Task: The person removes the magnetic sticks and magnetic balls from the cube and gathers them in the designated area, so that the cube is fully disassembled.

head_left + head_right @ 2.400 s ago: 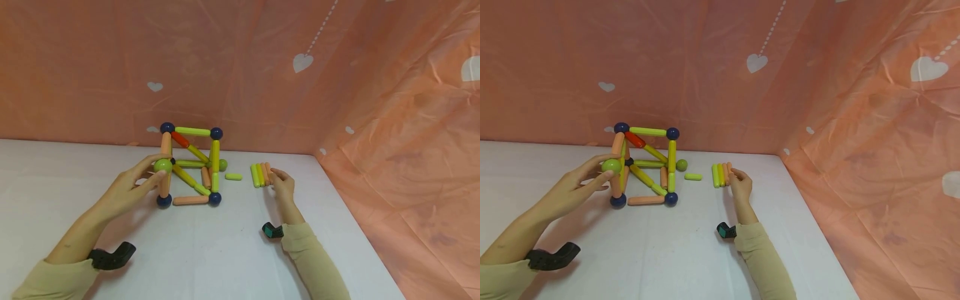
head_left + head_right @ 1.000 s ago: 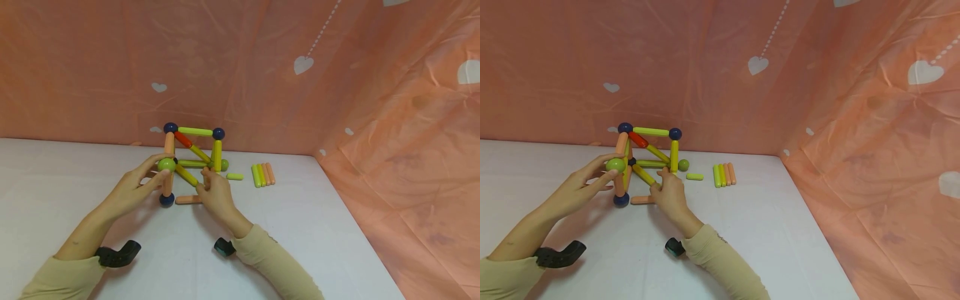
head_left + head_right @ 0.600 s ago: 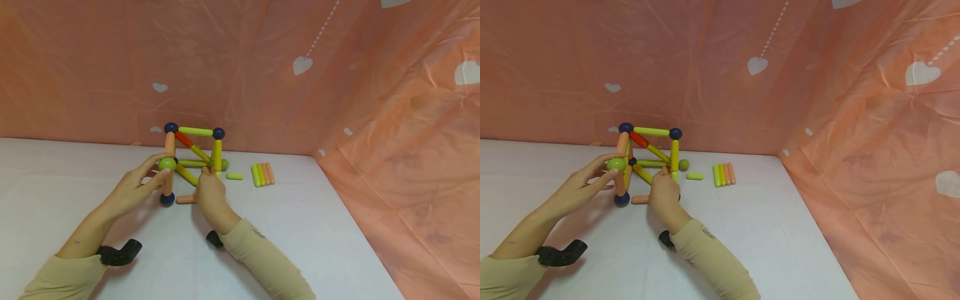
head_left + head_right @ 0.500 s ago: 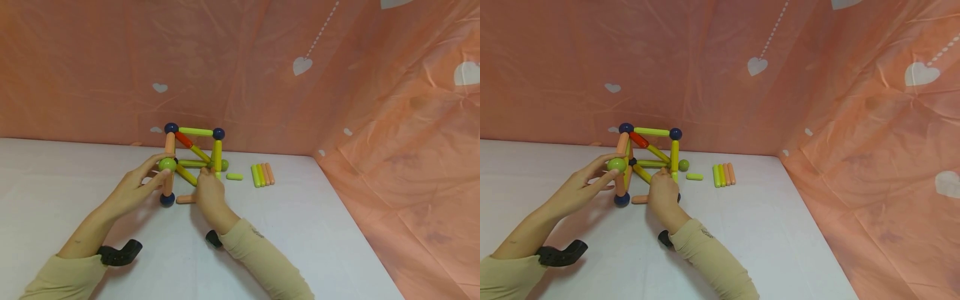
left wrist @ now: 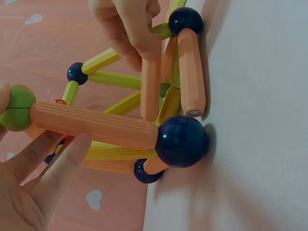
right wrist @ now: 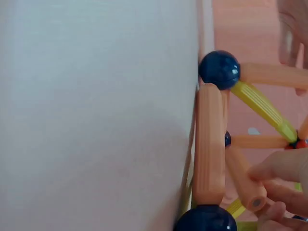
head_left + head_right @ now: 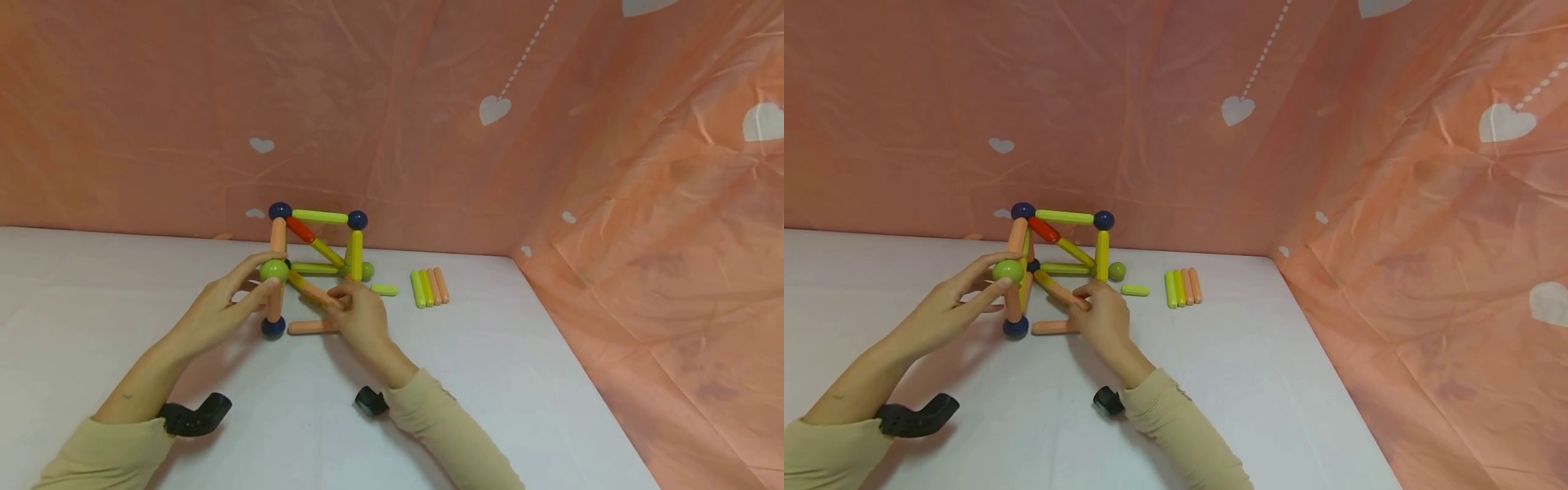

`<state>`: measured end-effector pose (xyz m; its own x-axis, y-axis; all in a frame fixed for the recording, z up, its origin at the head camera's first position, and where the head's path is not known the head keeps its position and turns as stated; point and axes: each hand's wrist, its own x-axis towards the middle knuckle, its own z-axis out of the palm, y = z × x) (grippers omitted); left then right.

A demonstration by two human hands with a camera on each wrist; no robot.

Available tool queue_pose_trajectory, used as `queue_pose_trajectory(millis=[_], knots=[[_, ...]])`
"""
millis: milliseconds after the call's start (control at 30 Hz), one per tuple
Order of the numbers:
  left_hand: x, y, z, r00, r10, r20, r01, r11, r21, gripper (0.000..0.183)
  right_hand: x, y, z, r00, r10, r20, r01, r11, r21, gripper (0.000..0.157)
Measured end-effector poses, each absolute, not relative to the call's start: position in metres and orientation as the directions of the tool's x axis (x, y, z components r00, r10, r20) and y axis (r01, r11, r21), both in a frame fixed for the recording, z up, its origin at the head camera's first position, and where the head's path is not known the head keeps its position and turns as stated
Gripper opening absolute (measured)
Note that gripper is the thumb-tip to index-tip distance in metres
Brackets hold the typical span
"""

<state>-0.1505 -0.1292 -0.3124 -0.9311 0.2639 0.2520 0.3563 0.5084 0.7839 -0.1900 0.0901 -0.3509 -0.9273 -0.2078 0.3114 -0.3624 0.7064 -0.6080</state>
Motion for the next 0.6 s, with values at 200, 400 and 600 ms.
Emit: queue_pose_trajectory(millis=[200, 400, 600], knots=[[-0.151, -0.13, -0.313, -0.932, 0.256, 0.255, 0.354, 0.512, 0.783, 0.043, -0.189, 0.105, -0.352, -0.954, -0.209, 0.217, -0.293, 0.472, -0.832, 0.019], [-0.15, -0.133, -0.314, -0.938, 0.245, 0.244, 0.34, 0.521, 0.783, 0.043, -0.19, 0.115, -0.356, -0.968, -0.226, 0.108, -0.185, 0.351, -0.918, 0.024], [-0.15, -0.136, -0.315, -0.935, 0.25, 0.251, 0.349, 0.523, 0.778, 0.042, -0.194, 0.127, -0.351, -0.976, -0.218, 0.014, -0.067, 0.239, -0.969, 0.029]])
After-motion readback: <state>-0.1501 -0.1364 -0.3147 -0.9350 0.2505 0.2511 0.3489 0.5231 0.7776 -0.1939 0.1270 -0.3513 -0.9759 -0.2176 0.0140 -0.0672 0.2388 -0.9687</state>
